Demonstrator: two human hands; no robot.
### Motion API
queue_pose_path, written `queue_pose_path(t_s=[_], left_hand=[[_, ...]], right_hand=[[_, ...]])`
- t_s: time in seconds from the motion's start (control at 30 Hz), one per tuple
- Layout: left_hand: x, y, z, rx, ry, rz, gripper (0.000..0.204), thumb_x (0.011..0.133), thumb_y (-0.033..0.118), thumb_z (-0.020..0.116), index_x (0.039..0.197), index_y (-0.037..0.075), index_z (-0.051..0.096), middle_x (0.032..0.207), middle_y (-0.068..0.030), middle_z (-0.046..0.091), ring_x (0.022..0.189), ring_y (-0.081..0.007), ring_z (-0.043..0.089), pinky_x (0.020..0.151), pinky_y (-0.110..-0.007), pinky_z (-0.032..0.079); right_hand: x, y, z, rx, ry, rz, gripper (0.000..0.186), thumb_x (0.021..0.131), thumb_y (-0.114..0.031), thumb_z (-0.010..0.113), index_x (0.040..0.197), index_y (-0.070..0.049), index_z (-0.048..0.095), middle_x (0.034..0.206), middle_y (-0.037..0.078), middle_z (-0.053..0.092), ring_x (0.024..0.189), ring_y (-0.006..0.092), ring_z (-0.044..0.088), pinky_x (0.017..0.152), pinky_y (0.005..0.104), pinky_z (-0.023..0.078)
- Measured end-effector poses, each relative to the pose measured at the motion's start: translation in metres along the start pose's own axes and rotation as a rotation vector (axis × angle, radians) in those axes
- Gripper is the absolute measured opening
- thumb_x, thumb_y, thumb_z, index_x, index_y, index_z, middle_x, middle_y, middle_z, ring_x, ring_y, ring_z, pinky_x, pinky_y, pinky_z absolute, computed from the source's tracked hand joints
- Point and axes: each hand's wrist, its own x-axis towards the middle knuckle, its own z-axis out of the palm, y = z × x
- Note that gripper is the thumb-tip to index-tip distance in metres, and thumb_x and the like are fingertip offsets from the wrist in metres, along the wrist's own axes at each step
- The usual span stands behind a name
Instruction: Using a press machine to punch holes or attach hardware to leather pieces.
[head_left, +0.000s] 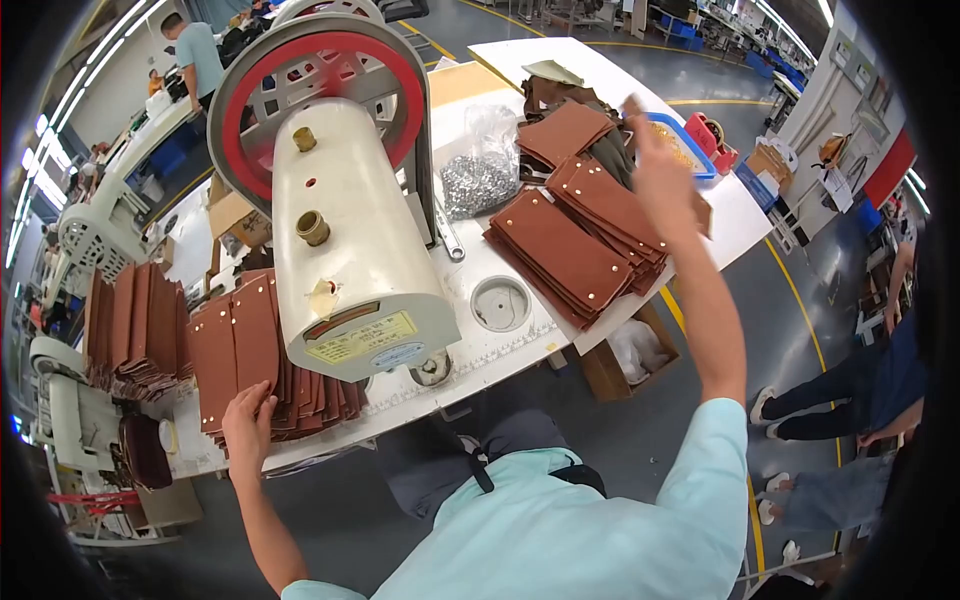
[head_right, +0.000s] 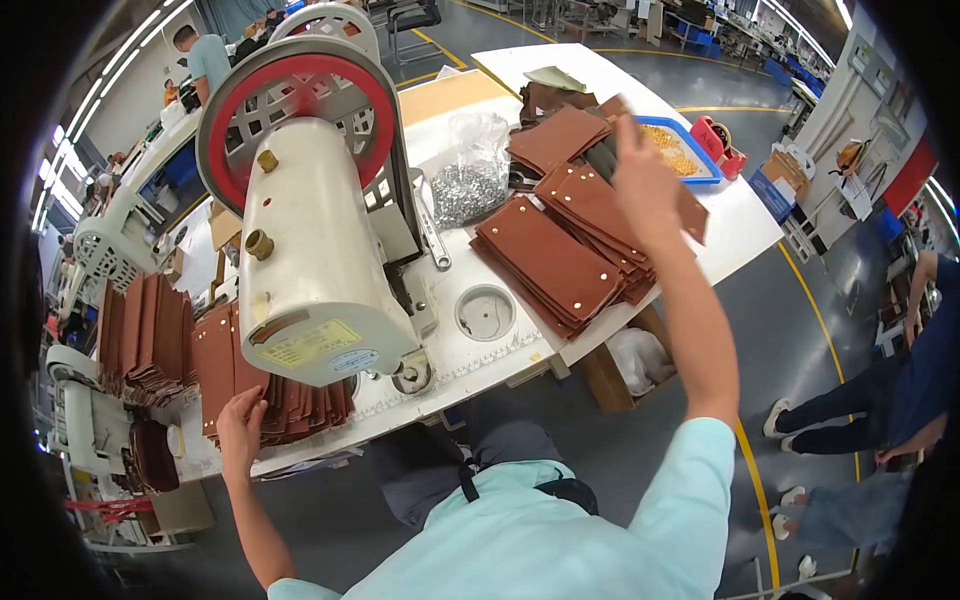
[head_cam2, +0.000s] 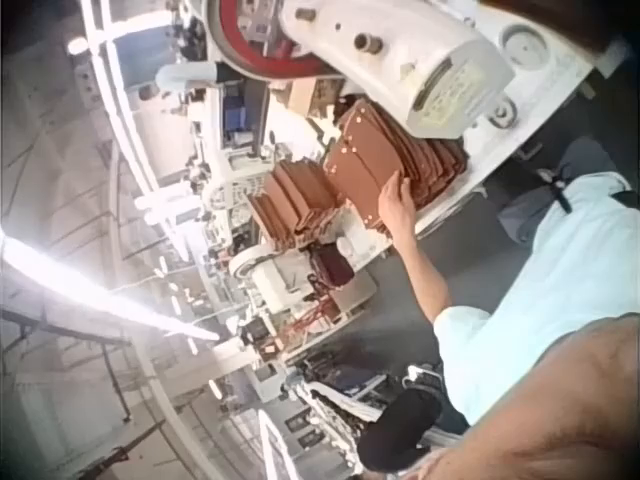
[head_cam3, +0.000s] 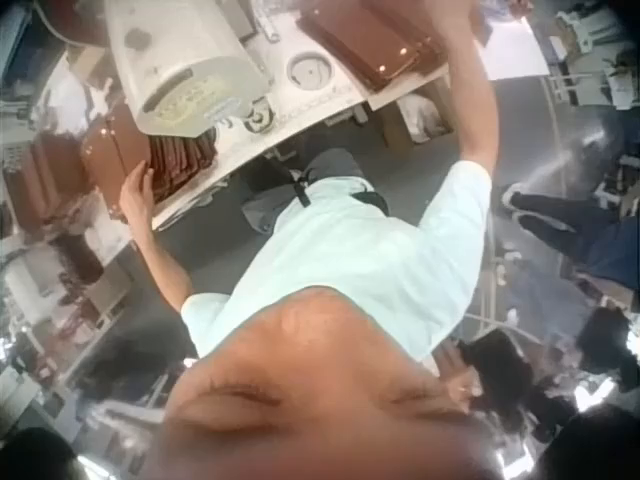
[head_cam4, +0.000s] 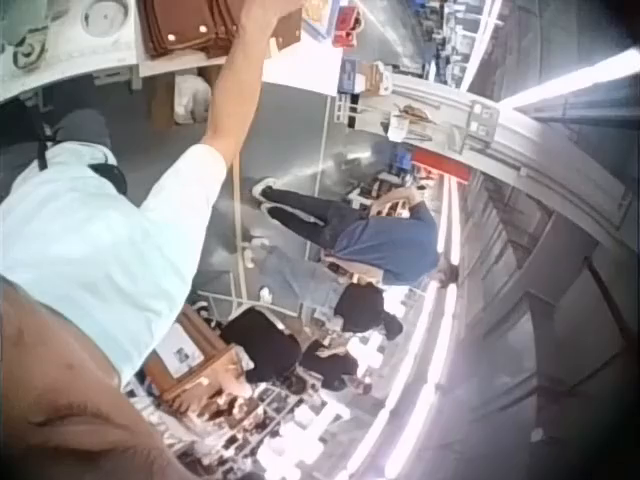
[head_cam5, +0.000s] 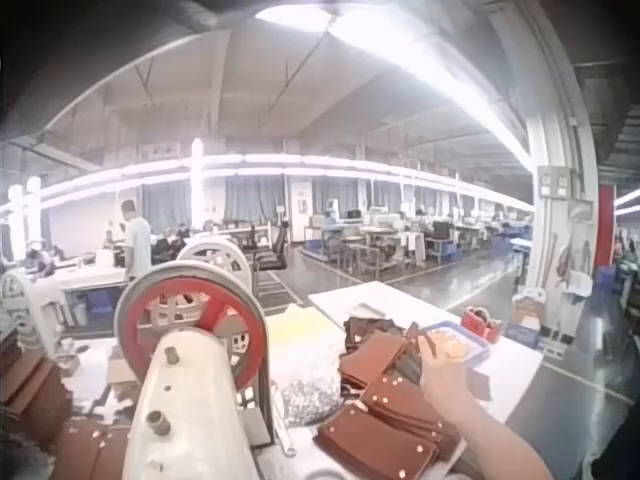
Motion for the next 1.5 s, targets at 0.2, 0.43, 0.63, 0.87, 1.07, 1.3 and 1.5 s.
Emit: queue_pose_path(t_s=[0.2, 0.43, 0.63, 0.87, 1.07, 1.3, 1.5], left_hand=[[0.010, -0.020, -0.007, -0.159, 0.488, 0.138, 0.021, 0.101, 0.013, 0.054, 0.113, 0.002, 0.068, 0.108, -0.0109, 0.070, 0.098, -0.0242, 0.066, 0.091, -0.035, 0.049], [-0.049, -0.009, -0.119, 0.054, 0.993, 0.093, 0.026, 0.105, 0.014, 0.050, 0.116, -0.003, 0.066, 0.111, -0.0113, 0.070, 0.094, -0.0201, 0.067, 0.083, -0.030, 0.054], [-0.080, -0.019, -0.146, -0.217, 1.406, 0.239, 0.023, 0.103, 0.012, 0.052, 0.113, -0.005, 0.065, 0.114, -0.0123, 0.070, 0.093, -0.0188, 0.068, 0.085, -0.029, 0.054], [-0.020, 0.032, -0.082, -0.096, 1.200, -0.080, 0.018, 0.101, 0.017, 0.060, 0.106, 0.004, 0.072, 0.100, -0.0060, 0.071, 0.084, -0.0124, 0.064, 0.076, -0.027, 0.051], [-0.100, 0.006, -0.118, -0.443, 1.387, 0.043, 0.023, 0.102, 0.012, 0.056, 0.109, -0.007, 0.065, 0.099, -0.0115, 0.069, 0.084, -0.0134, 0.064, 0.076, -0.025, 0.051], [-0.136, 0.068, -0.122, -0.315, 0.989, 0.389, 0.022, 0.091, 0.024, 0.071, 0.078, 0.006, 0.069, 0.069, -0.0071, 0.071, 0.054, -0.0146, 0.062, 0.053, -0.023, 0.046], [-0.102, 0.123, -0.040, -0.208, 0.393, 0.880, 0.027, 0.079, 0.019, 0.080, 0.101, 0.004, 0.072, 0.087, -0.0020, 0.072, 0.064, -0.0135, 0.065, 0.054, -0.023, 0.048]], right_hand=[[-0.094, -0.072, 0.027, 0.294, -0.198, -0.049, 0.034, 0.087, -0.027, 0.068, 0.107, -0.002, 0.059, 0.096, 0.020, 0.064, 0.083, 0.0365, 0.069, 0.068, 0.0471, 0.056], [-0.155, -0.142, -0.069, 0.966, 0.097, -0.338, 0.014, 0.078, -0.004, 0.074, 0.091, -0.007, 0.071, 0.086, 0.009, 0.072, 0.077, 0.0270, 0.071, 0.066, 0.0343, 0.057], [-0.202, -0.208, -0.116, 1.362, 0.075, -0.625, 0.018, 0.080, -0.011, 0.076, 0.094, -0.002, 0.069, 0.087, 0.013, 0.072, 0.078, 0.0264, 0.072, 0.067, 0.0328, 0.058], [-0.315, -0.349, -0.104, 1.955, -1.992, 0.413, 0.055, 0.093, -0.025, 0.070, 0.136, 0.003, 0.051, 0.112, 0.015, 0.069, 0.096, 0.0204, 0.069, 0.082, 0.0320, 0.057], [-0.283, -0.349, -0.103, 1.802, -1.954, -0.028, 0.031, 0.097, -0.014, 0.062, 0.122, 0.004, 0.061, 0.103, 0.013, 0.071, 0.089, 0.0200, 0.070, 0.080, 0.0301, 0.058], [-0.231, -0.272, -0.192, 1.853, -0.374, -0.817, 0.040, 0.080, -0.010, 0.078, 0.116, 0.001, 0.064, 0.103, 0.015, 0.072, 0.087, 0.0266, 0.071, 0.080, 0.0321, 0.057], [-0.238, -0.265, -0.189, 1.760, -0.367, -0.833, 0.043, 0.078, -0.011, 0.080, 0.117, 0.001, 0.066, 0.103, 0.013, 0.072, 0.081, 0.0316, 0.069, 0.065, 0.0343, 0.055]])
